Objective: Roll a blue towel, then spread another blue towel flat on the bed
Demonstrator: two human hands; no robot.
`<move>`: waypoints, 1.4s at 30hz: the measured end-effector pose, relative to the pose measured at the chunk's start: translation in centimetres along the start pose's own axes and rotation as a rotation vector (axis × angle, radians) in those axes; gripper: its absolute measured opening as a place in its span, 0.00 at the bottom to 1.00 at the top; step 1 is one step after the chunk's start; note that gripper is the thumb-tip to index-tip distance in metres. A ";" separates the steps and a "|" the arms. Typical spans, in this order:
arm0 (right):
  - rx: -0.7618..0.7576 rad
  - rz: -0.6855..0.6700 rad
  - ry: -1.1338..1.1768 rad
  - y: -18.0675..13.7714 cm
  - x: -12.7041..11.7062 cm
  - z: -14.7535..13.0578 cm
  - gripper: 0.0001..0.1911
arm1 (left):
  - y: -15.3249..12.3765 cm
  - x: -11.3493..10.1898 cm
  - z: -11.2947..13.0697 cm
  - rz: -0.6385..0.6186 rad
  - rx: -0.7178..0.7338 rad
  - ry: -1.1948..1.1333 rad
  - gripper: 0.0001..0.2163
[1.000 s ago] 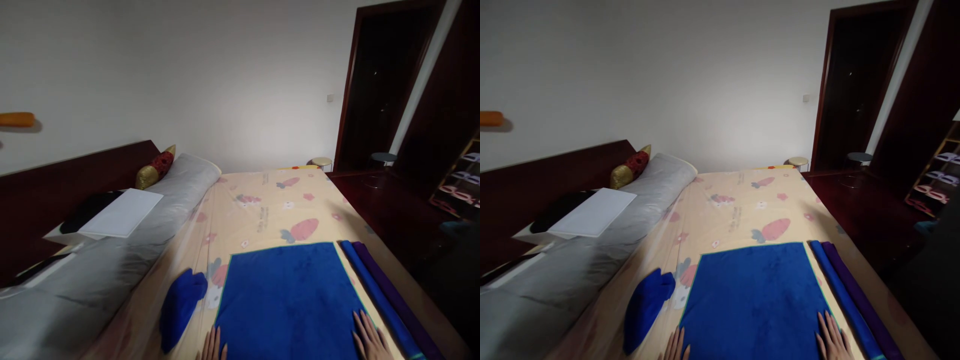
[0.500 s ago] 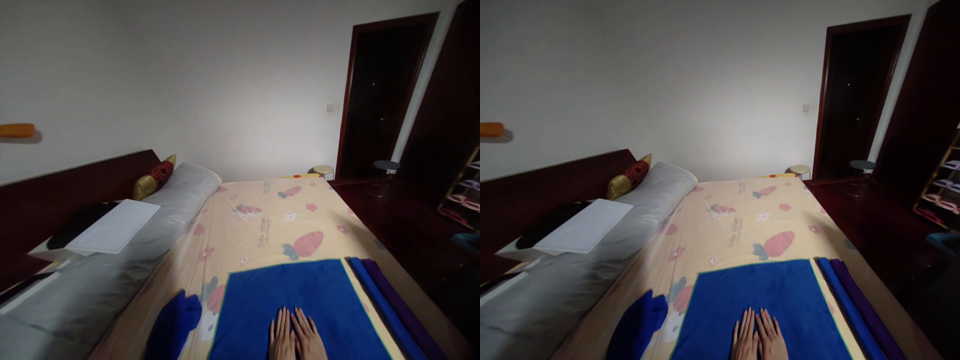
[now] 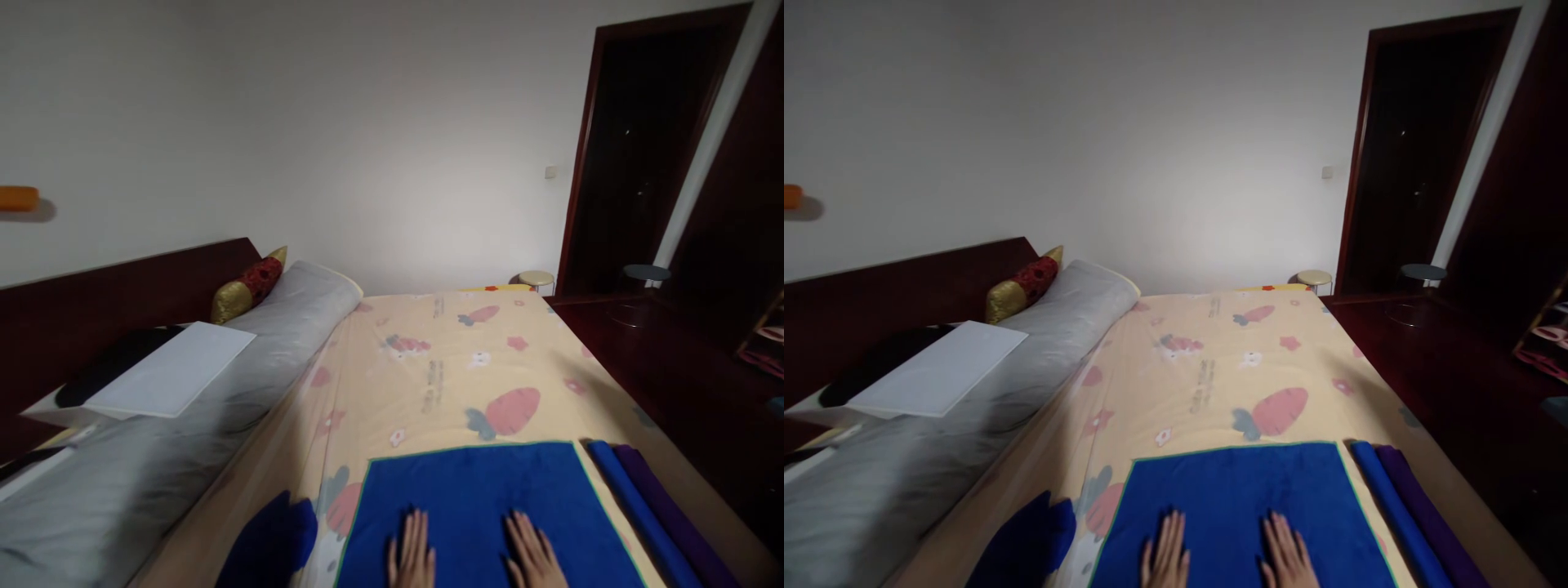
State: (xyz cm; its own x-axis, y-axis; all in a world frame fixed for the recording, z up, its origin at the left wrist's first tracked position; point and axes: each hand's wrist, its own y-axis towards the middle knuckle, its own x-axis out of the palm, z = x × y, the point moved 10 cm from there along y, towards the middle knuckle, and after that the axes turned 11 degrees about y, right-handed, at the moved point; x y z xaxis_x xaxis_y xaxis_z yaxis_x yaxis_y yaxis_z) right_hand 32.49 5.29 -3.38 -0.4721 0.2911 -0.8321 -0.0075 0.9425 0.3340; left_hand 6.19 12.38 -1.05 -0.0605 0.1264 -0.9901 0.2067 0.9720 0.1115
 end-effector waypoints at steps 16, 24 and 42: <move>0.261 0.051 -0.266 8.3 -6.6 18.2 0.37 | 12.9 0.2 -12.0 -0.050 -0.049 0.138 0.27; 0.377 0.015 -0.330 9.9 -6.7 15.9 0.32 | 13.7 -1.8 -10.0 -0.199 -0.065 0.206 0.27; 0.048 -0.161 0.120 15.6 6.2 -2.2 0.26 | 13.2 1.0 11.7 -0.064 0.294 -0.197 0.28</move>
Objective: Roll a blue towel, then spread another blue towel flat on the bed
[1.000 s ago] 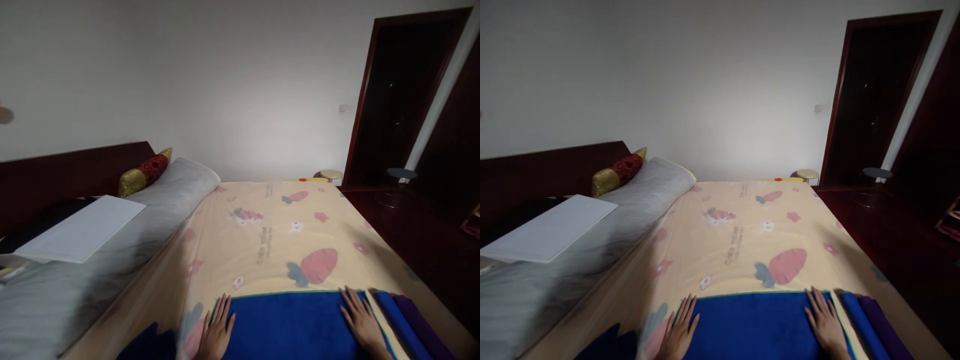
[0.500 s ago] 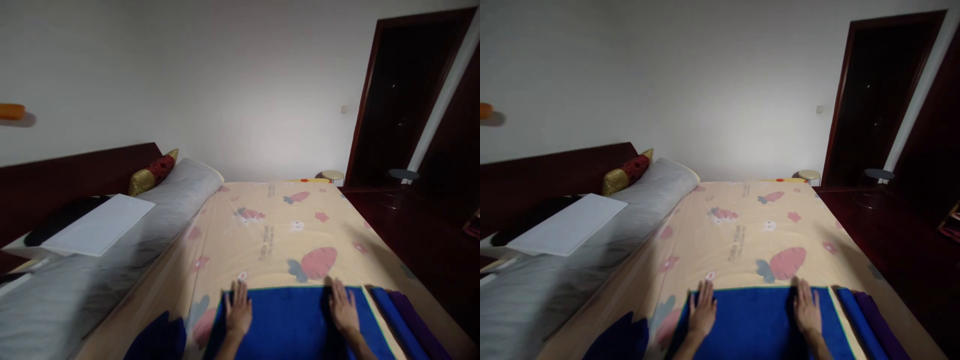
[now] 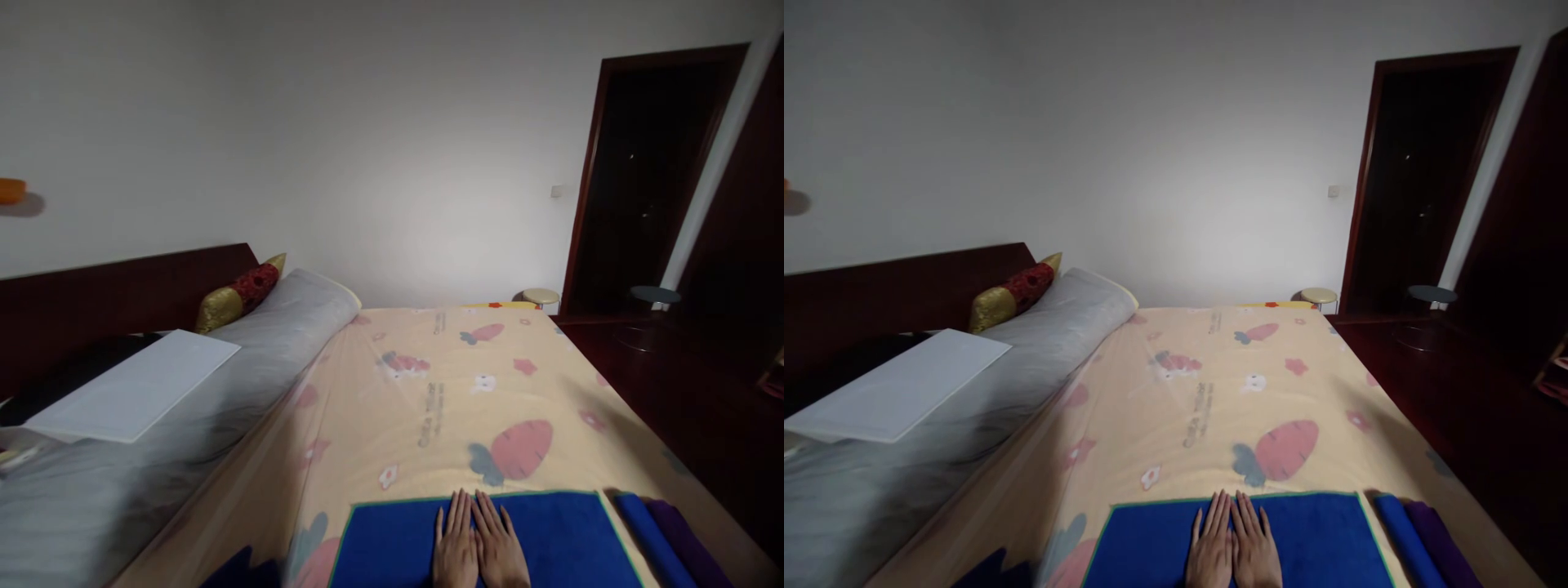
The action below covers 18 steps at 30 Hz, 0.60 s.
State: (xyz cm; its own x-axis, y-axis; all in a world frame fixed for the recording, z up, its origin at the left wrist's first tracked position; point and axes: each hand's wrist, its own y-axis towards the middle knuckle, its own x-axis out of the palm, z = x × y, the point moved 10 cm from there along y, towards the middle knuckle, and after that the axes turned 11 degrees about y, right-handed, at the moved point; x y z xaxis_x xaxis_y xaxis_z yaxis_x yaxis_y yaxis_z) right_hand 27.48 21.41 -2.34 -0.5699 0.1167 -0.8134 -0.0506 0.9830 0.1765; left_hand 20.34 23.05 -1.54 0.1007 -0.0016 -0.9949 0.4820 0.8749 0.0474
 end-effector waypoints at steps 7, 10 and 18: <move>0.203 0.071 -0.125 -6.0 -10.1 13.4 0.32 | -5.3 -4.4 -14.7 -0.132 -0.261 0.208 0.26; 0.259 0.210 -0.207 -10.1 -13.9 19.9 0.38 | -8.7 -5.4 -22.0 -0.087 -0.443 0.383 0.28; 0.268 0.259 -0.272 -9.1 -15.2 20.7 0.39 | -7.7 -7.3 -22.2 -0.166 -0.454 0.504 0.29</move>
State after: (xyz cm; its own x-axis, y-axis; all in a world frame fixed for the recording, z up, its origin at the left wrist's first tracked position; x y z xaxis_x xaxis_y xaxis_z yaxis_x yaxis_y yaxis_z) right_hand 53.57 13.58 -3.01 -0.2980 0.3612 -0.8836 0.2991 0.9144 0.2729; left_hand -3.41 27.10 3.42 -0.4118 -0.0244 -0.9109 0.0336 0.9986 -0.0419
